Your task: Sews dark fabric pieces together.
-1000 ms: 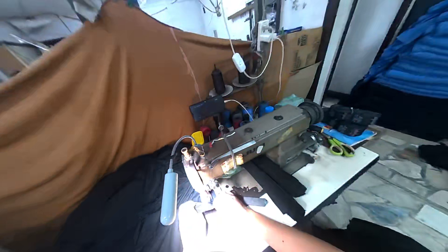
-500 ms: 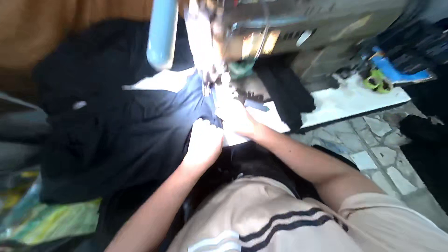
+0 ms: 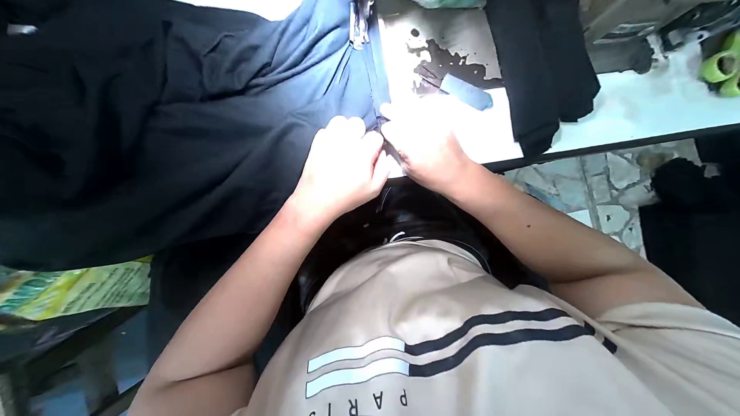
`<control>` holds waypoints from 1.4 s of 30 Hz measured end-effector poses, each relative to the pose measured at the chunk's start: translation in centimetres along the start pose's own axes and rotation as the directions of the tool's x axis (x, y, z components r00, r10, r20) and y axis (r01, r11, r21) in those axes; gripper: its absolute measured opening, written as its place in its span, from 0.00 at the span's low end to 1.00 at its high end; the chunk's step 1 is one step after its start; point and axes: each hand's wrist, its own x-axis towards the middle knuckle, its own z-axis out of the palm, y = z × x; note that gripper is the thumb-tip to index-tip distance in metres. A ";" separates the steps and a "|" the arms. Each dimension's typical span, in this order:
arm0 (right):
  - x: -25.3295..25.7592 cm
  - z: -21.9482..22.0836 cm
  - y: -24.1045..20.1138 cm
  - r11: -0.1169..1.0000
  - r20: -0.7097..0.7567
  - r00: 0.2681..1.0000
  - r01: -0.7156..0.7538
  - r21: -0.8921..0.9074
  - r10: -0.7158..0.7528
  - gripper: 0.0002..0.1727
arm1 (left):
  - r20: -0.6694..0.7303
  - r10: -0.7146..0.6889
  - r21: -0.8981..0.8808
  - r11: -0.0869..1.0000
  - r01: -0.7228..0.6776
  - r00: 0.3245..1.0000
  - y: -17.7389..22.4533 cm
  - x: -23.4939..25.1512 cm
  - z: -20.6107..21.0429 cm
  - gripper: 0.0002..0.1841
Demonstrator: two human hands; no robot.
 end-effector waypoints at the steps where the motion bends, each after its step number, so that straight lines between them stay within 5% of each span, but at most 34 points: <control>1: 0.0 0.1 0.1 1.000 -0.028 0.999 0.017 0.001 -0.017 0.11 | -0.006 -0.017 -0.019 1.000 0.017 1.000 -0.2 0.6 -0.5 0.18; 6: 0.2 -0.1 0.1 0.999 -0.068 0.997 0.044 -0.013 -0.044 0.12 | 0.061 0.106 0.049 0.993 -0.109 0.993 -3.6 5.0 -0.1 0.25; 9: 0.4 -0.5 -0.2 1.000 -0.025 1.000 0.011 -0.008 -0.011 0.12 | 0.245 0.032 0.140 0.988 -0.069 0.969 -4.7 5.8 0.5 0.32; 19: 0.7 -1.0 -0.5 1.000 0.036 0.999 -0.012 0.023 0.011 0.12 | 0.341 -0.015 0.157 0.987 -0.041 0.940 -5.2 5.5 0.0 0.35; 21: 0.7 -0.9 -0.4 1.000 0.033 0.999 -0.007 0.009 0.007 0.12 | 0.312 -0.014 0.159 0.987 -0.038 0.950 -5.2 5.5 0.3 0.34; 25: 0.9 -0.8 -0.2 0.999 0.037 0.999 0.027 -0.031 -0.025 0.10 | -0.020 0.168 0.079 0.983 -0.166 0.986 -6.2 4.7 1.2 0.22; 42: 3.7 -0.3 1.6 0.997 0.174 0.983 -0.044 -0.069 0.055 0.11 | 0.031 0.108 0.171 0.979 -0.112 0.994 -7.7 7.8 0.6 0.22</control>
